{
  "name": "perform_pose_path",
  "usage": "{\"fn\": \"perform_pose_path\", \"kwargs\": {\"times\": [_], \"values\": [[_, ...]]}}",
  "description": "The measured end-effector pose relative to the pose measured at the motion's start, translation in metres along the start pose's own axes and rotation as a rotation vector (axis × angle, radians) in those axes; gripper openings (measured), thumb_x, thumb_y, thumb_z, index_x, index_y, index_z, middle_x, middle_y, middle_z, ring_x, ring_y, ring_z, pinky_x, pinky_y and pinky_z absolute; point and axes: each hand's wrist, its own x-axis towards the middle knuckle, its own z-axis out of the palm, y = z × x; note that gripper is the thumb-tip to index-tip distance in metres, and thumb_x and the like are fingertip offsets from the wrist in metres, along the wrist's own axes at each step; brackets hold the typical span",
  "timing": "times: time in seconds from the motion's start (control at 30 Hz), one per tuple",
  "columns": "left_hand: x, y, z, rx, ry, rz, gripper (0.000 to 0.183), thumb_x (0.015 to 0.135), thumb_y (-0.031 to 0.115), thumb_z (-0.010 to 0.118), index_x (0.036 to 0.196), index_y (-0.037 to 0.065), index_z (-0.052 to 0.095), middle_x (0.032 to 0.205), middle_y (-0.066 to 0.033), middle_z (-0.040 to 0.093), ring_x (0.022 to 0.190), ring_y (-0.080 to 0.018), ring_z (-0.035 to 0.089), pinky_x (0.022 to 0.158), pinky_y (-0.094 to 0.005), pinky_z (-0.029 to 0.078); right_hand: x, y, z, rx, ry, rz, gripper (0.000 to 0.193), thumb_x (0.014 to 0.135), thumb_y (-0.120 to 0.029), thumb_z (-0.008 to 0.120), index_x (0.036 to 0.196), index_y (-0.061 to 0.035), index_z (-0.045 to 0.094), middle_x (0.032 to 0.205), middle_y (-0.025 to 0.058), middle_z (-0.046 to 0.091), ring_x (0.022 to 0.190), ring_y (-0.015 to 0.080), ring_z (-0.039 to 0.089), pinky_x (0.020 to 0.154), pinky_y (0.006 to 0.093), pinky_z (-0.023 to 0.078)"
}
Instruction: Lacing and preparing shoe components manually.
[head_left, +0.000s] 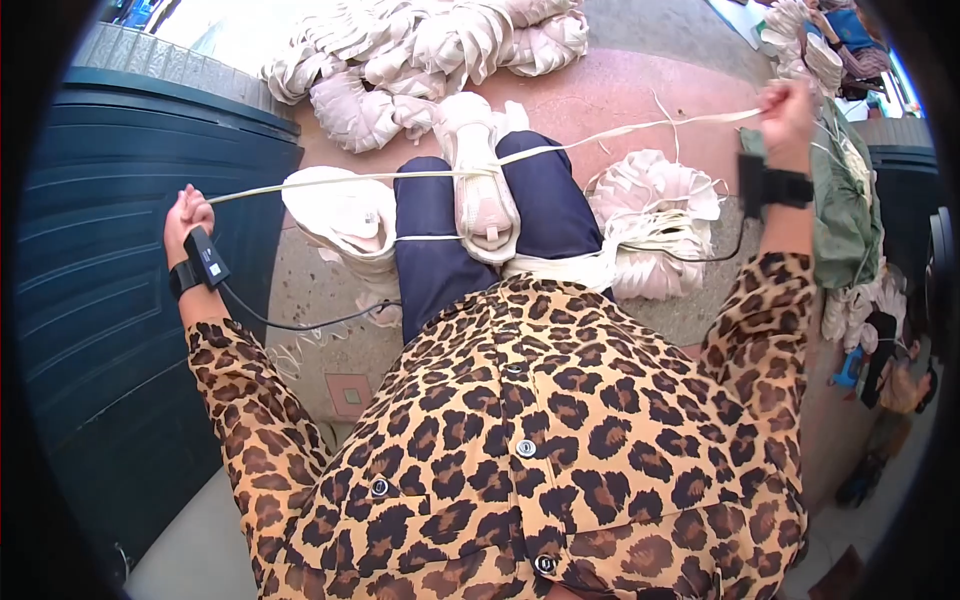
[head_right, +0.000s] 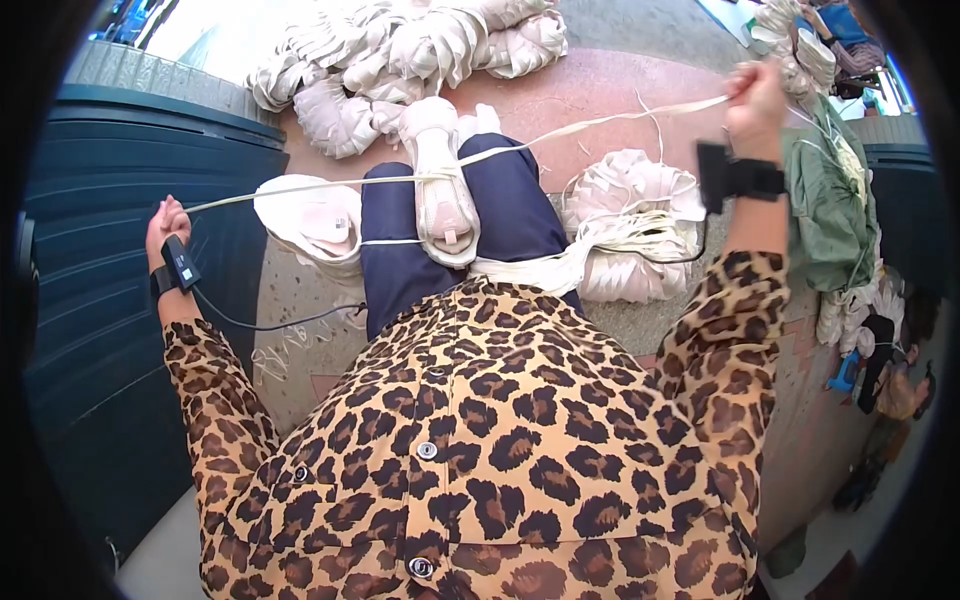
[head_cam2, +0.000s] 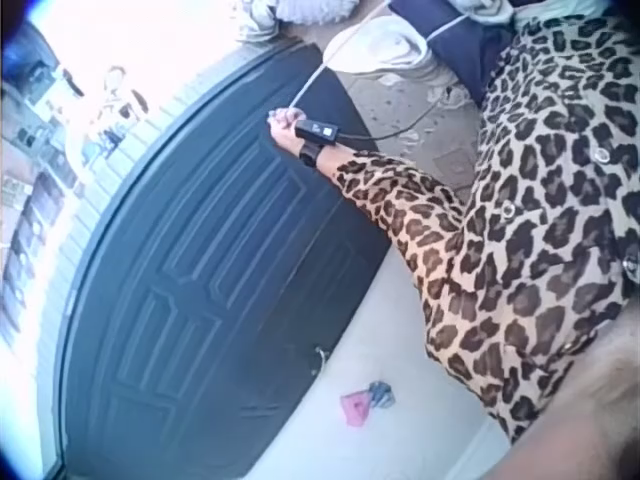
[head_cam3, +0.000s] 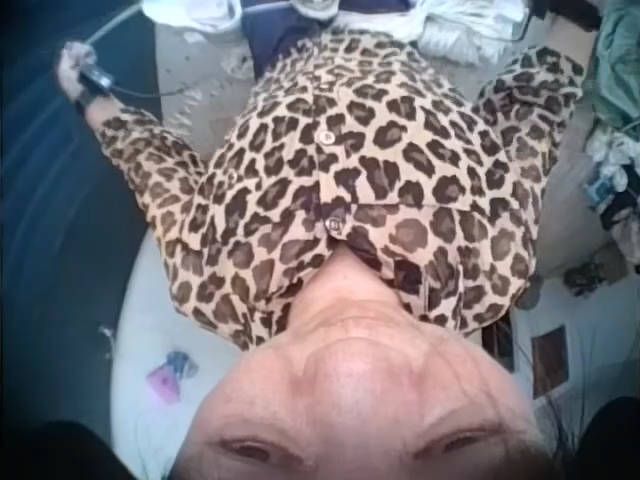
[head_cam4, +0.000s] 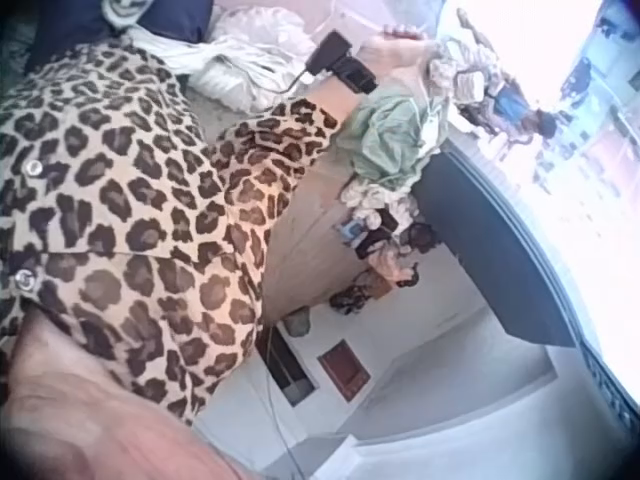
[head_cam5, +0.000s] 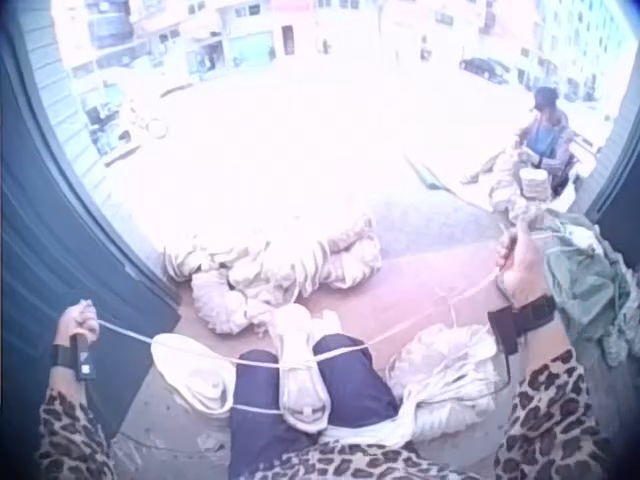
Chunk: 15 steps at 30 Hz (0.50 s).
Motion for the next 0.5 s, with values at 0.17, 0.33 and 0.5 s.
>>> {"fn": "perform_pose_path", "kwargs": {"times": [0.17,0.33,0.5], "values": [[0.010,-0.103,0.019,0.523,0.051,-0.005,0.023,0.089,0.029,0.049,0.093,0.006,0.052,0.057,0.0055,0.033,0.039,-0.0016,0.028,0.034,-0.0168,0.023,-0.106,0.136,0.082,-0.592,-0.560,0.180,0.019,0.086,-0.015,0.051,0.098,-0.0023,0.059,0.066,0.0021,0.058,0.056,0.0085,0.054,0.052,0.0222,0.045],[-0.012,-0.250,0.064,1.099,-0.299,-0.103,0.020,0.087,0.020,0.048,0.092,0.002,0.056,0.080,-0.0056,0.058,0.041,-0.0077,0.050,0.031,-0.0181,0.033,-0.168,0.203,0.132,-1.020,-0.787,-0.027,0.019,0.080,-0.017,0.049,0.078,-0.0030,0.062,0.074,0.0140,0.062,0.067,0.0298,0.059,0.064,0.0385,0.047],[-0.033,-0.311,0.083,1.317,-0.329,-0.090,0.022,0.088,0.015,0.044,0.098,-0.002,0.055,0.073,-0.0059,0.057,0.036,-0.0117,0.051,0.029,-0.0213,0.034,-0.173,0.210,0.148,-1.247,-0.654,-0.199,0.020,0.080,-0.016,0.047,0.075,-0.0047,0.062,0.083,0.0149,0.061,0.080,0.0315,0.057,0.069,0.0430,0.044]]}}
